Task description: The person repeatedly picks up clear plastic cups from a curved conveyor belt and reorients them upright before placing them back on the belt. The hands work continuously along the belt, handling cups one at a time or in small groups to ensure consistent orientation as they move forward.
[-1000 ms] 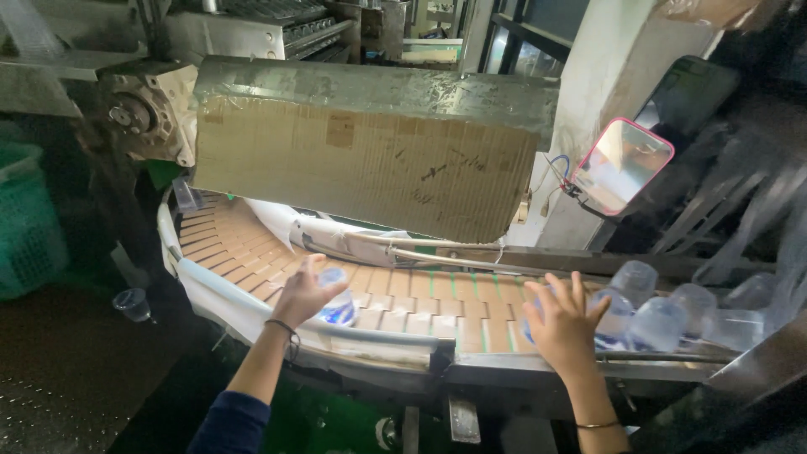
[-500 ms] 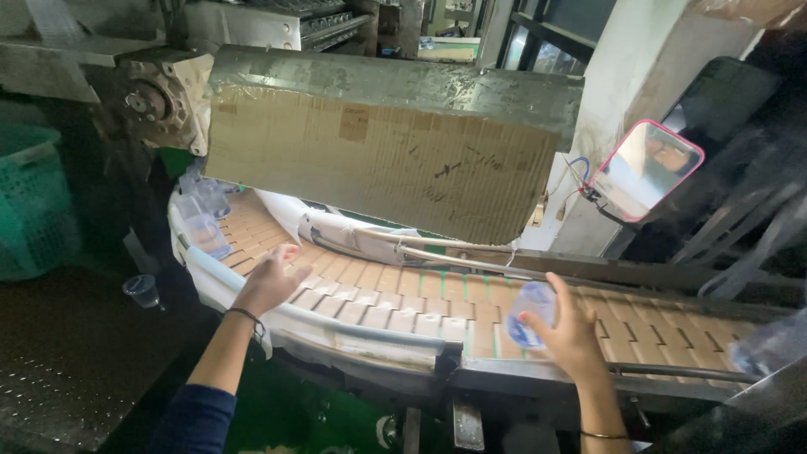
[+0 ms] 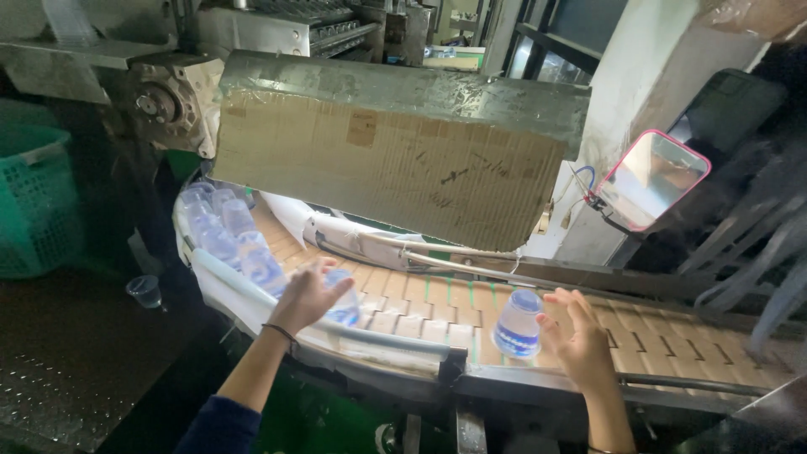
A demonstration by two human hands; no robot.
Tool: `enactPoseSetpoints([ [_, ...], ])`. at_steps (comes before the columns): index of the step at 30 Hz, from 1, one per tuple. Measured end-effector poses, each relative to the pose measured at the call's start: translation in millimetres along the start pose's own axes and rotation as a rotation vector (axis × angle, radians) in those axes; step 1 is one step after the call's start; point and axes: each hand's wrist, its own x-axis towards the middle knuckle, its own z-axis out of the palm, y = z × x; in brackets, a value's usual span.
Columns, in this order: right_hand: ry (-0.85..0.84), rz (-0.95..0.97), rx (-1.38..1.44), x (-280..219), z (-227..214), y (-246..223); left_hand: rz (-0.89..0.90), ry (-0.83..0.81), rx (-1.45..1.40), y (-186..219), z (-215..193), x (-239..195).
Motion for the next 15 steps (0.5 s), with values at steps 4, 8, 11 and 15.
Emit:
enactPoseSetpoints([
  [4, 0.238, -0.036, -0.175, 1, 11, 17, 0.295, 0.015, -0.377, 33, 6, -17],
  [8, 0.303, 0.028, -0.236, -1, 11, 23, 0.340, 0.715, -0.611, 23, 9, 17],
  [11, 0.327, 0.031, -0.237, -3, 11, 20, 0.178, 1.154, -0.469, -21, 20, 39],
  [15, 0.350, -0.051, -0.277, -1, 9, 18, -0.141, 1.113, -0.725, -39, 25, 43],
])
